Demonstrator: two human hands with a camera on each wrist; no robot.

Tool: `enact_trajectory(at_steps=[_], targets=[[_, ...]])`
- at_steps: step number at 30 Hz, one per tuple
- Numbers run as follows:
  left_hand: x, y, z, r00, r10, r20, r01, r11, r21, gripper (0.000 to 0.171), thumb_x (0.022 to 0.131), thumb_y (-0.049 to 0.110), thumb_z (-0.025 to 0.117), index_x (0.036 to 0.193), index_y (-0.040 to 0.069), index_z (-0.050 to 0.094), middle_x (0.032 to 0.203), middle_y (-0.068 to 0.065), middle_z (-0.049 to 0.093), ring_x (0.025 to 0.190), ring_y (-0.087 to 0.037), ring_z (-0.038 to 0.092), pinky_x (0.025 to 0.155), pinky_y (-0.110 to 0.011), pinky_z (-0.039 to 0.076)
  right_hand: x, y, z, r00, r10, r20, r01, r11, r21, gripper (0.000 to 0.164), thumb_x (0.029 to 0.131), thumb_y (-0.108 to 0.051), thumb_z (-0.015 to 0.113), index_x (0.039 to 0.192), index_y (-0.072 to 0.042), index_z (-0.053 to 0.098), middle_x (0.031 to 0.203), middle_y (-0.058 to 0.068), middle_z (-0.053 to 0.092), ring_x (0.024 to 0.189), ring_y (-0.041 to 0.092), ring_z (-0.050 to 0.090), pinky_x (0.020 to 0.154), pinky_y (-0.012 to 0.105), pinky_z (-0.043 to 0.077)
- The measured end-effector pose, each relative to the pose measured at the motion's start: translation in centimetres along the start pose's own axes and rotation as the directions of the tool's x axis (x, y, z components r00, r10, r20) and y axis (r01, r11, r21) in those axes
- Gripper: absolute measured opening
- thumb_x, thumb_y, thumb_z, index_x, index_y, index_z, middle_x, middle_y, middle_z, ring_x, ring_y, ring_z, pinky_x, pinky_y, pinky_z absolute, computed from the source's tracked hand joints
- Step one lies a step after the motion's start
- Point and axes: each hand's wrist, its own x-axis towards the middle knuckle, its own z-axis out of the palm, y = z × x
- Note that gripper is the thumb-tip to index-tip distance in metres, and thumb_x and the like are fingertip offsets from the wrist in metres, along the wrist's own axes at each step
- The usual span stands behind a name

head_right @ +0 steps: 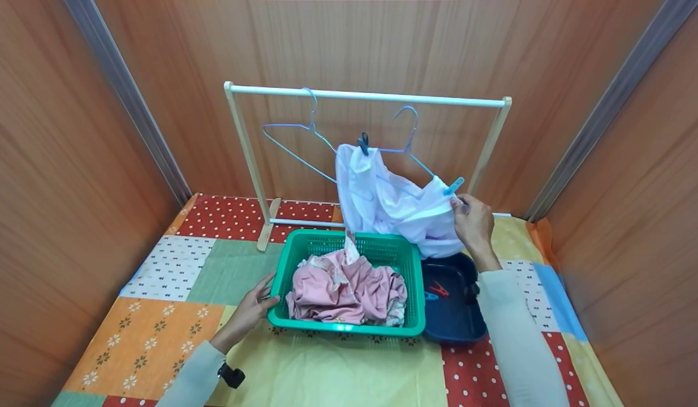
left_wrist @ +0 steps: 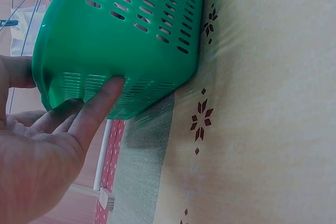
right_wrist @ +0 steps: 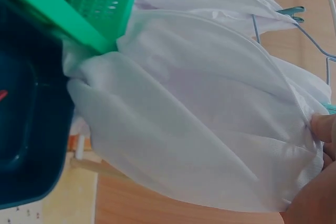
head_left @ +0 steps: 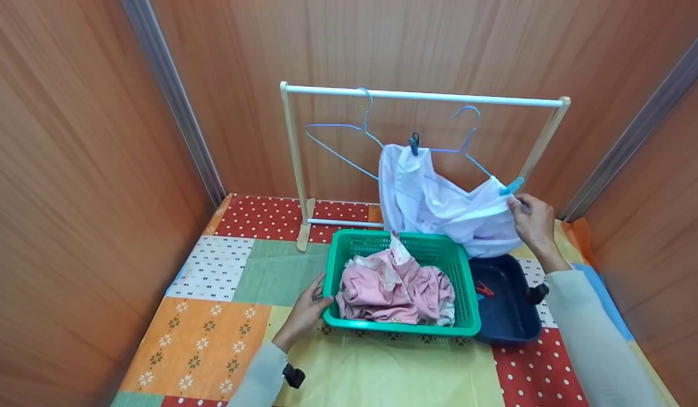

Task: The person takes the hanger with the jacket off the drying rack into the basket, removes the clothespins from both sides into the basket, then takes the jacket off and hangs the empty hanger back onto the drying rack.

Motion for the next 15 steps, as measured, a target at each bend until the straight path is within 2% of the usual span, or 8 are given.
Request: enact_trajectory(at_steps=[5, 9, 15], targets=[[-0.1, 0.1, 0.0, 1.000, -0.015, -0.005, 0.016, 1.000, 0.011, 0.067, 0.102, 0.015, 0.050, 0.159, 0.017, 0.014, 0.155, -0.022, 0.036, 0.138, -0.039, 0.044, 0.106, -0.052, 0.043, -1.1, 1.1, 1.1, 1.000, -0.013, -0.004, 0.013, 1.000, -0.003, 0.032, 0.100, -0.025, 0.057, 0.111, 0.003, 0.069, 0.112, 0.026, 0.069, 0.109, 0.044, 0.062, 0.096, 0.057, 0.044], [-0.2, 0.3, 0.0, 1.000, -0.005, 0.003, 0.005, 1.000, 0.004, 0.067, 0.103, 0.014, 0.049, 0.159, 0.014, 0.012, 0.155, -0.024, 0.035, 0.137, -0.040, 0.045, 0.106, -0.053, 0.043, -2.0, 1.9, 2.0, 1.000, -0.022, 0.002, 0.022, 1.000, -0.006, 0.031, 0.100, -0.022, 0.057, 0.111, 0.004, 0.068, 0.112, 0.027, 0.069, 0.109, 0.045, 0.062, 0.095, 0.057, 0.045], [-0.2, 0.3, 0.1, 1.000, -0.009, 0.007, 0.009, 1.000, -0.007, 0.066, 0.103, 0.013, 0.047, 0.159, 0.016, 0.012, 0.156, -0.023, 0.034, 0.138, -0.041, 0.044, 0.106, -0.054, 0.043, -3.2, 2.7, 3.1, 0.999, -0.001, 0.049, 0.001, 1.000, 0.007, 0.031, 0.100, -0.021, 0.056, 0.115, 0.004, 0.067, 0.119, 0.028, 0.066, 0.115, 0.046, 0.058, 0.100, 0.058, 0.043]])
